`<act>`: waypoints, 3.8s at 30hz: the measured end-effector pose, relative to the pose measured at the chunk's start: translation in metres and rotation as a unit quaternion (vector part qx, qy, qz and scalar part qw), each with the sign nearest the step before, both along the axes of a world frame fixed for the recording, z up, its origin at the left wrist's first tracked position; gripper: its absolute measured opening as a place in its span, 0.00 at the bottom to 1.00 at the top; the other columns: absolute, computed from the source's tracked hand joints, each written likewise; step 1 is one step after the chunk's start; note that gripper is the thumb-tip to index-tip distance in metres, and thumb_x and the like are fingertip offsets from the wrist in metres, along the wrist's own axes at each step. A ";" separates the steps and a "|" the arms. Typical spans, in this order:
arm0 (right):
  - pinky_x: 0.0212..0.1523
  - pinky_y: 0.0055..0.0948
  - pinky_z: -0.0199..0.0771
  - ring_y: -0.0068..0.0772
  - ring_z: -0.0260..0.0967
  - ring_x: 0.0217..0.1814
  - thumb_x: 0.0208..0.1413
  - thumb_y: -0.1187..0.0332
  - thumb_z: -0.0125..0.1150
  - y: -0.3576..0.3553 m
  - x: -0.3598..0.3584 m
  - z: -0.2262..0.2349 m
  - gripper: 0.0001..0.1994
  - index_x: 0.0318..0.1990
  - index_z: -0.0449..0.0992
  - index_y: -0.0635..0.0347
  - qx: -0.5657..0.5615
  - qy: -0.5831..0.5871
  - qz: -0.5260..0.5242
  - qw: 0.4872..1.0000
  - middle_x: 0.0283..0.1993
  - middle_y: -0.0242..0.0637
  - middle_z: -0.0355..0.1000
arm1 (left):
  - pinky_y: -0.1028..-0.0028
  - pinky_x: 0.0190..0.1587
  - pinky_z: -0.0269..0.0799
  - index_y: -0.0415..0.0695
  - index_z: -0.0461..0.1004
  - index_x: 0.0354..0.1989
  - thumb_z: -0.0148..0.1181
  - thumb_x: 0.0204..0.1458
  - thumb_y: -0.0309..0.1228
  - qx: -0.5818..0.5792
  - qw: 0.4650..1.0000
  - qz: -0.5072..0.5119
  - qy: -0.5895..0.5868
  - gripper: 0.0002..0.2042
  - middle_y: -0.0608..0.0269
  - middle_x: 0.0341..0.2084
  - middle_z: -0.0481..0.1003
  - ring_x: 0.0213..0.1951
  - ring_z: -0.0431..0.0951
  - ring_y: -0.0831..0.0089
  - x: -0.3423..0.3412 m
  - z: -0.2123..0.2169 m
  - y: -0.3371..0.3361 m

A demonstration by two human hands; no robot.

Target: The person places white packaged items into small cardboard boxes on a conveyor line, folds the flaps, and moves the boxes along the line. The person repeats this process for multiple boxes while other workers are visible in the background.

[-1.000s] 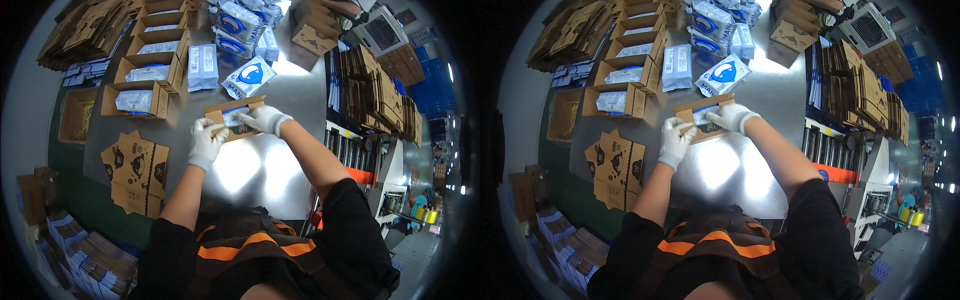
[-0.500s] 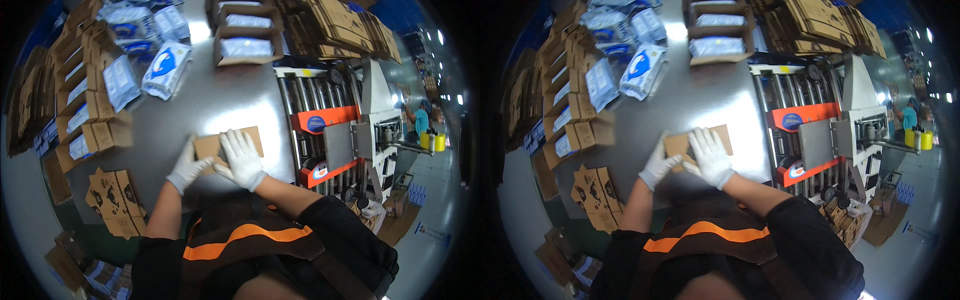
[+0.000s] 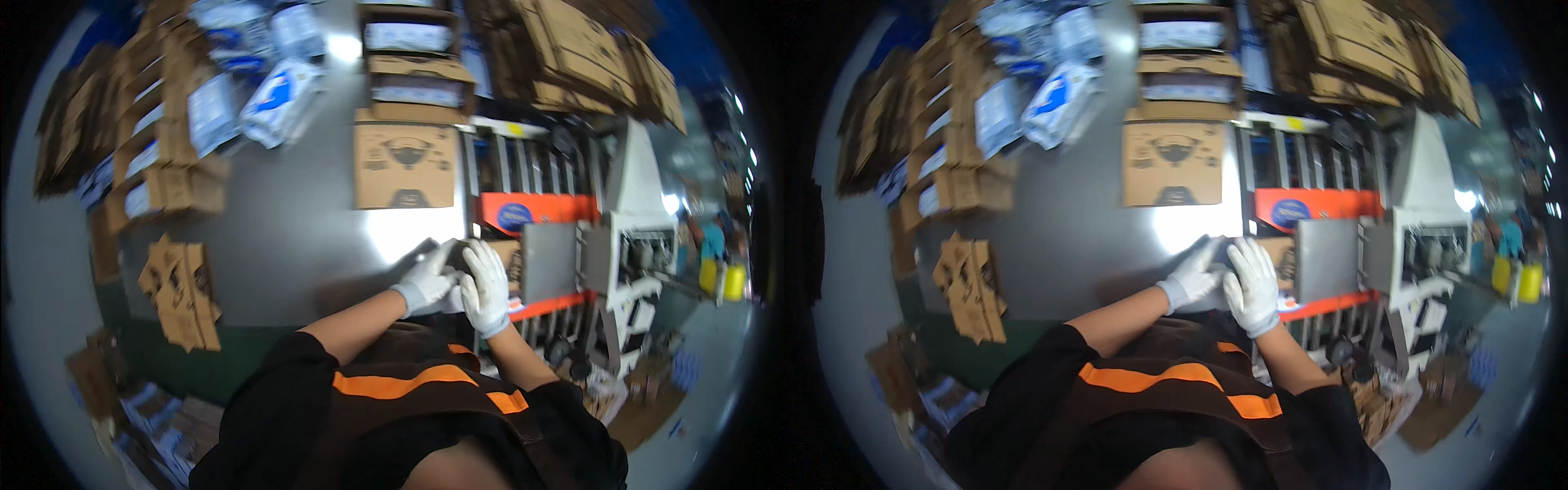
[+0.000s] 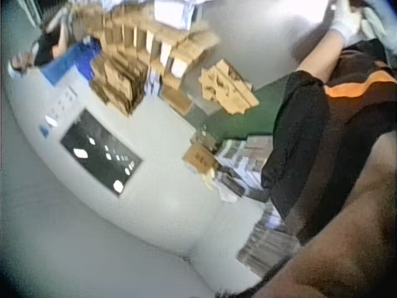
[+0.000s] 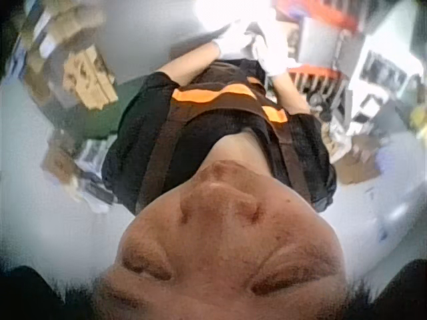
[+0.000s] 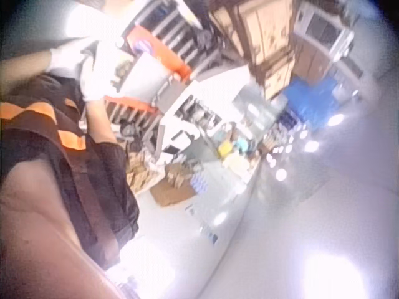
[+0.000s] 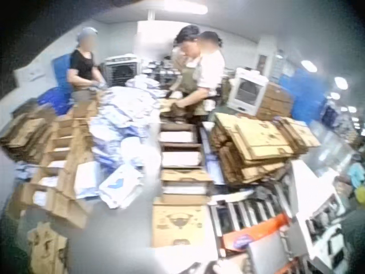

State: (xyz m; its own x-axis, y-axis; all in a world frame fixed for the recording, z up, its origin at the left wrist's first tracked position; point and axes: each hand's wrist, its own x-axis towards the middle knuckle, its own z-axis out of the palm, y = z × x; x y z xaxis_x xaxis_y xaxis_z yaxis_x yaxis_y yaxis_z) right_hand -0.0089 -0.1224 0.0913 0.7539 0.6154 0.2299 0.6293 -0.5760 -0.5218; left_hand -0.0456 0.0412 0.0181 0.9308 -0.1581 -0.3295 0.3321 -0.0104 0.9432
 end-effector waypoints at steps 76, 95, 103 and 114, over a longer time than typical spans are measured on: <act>0.64 0.47 0.66 0.55 0.67 0.64 0.46 0.79 0.61 -0.067 -0.029 0.000 0.23 0.54 0.73 0.61 -0.054 0.024 -0.054 0.997 0.59 0.51 0.70 | 0.65 0.38 0.80 0.49 0.42 0.77 0.62 0.62 0.34 -0.096 0.985 0.076 0.121 0.40 0.52 0.62 0.67 0.52 0.78 0.63 -0.037 0.004 -0.015; 0.49 0.43 0.77 0.50 0.80 0.43 0.59 0.40 0.58 0.211 0.035 0.017 0.26 0.36 0.87 0.55 -0.217 0.200 0.178 0.939 0.39 0.50 0.81 | 0.61 0.55 0.73 0.46 0.86 0.36 0.69 0.51 0.40 0.413 0.896 0.023 -0.162 0.11 0.53 0.37 0.82 0.48 0.78 0.57 -0.054 0.063 0.262; 0.57 0.45 0.73 0.53 0.77 0.53 0.63 0.39 0.46 0.297 0.093 0.049 0.30 0.46 0.84 0.56 -0.121 0.144 -0.018 0.982 0.50 0.51 0.80 | 0.62 0.60 0.75 0.40 0.47 0.75 0.80 0.44 0.27 -0.026 0.970 0.240 0.014 0.53 0.52 0.63 0.69 0.59 0.74 0.60 0.005 -0.041 0.292; 0.75 0.51 0.51 0.51 0.61 0.72 0.63 0.40 0.51 0.185 -0.073 -0.018 0.38 0.70 0.64 0.62 -0.114 0.015 0.040 0.993 0.68 0.51 0.66 | 0.63 0.73 0.56 0.38 0.32 0.74 0.65 0.60 0.49 0.064 0.995 -0.014 0.074 0.51 0.50 0.70 0.57 0.71 0.59 0.63 -0.127 -0.015 0.236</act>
State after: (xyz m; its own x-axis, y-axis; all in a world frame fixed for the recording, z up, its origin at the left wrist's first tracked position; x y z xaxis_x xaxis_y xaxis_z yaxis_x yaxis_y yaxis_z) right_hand -0.0819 0.0623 0.0737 0.7055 0.7065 0.0558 0.6635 -0.6307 -0.4024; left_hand -0.1726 0.2773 0.0030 0.8671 -0.1305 -0.4808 0.4643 -0.1379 0.8749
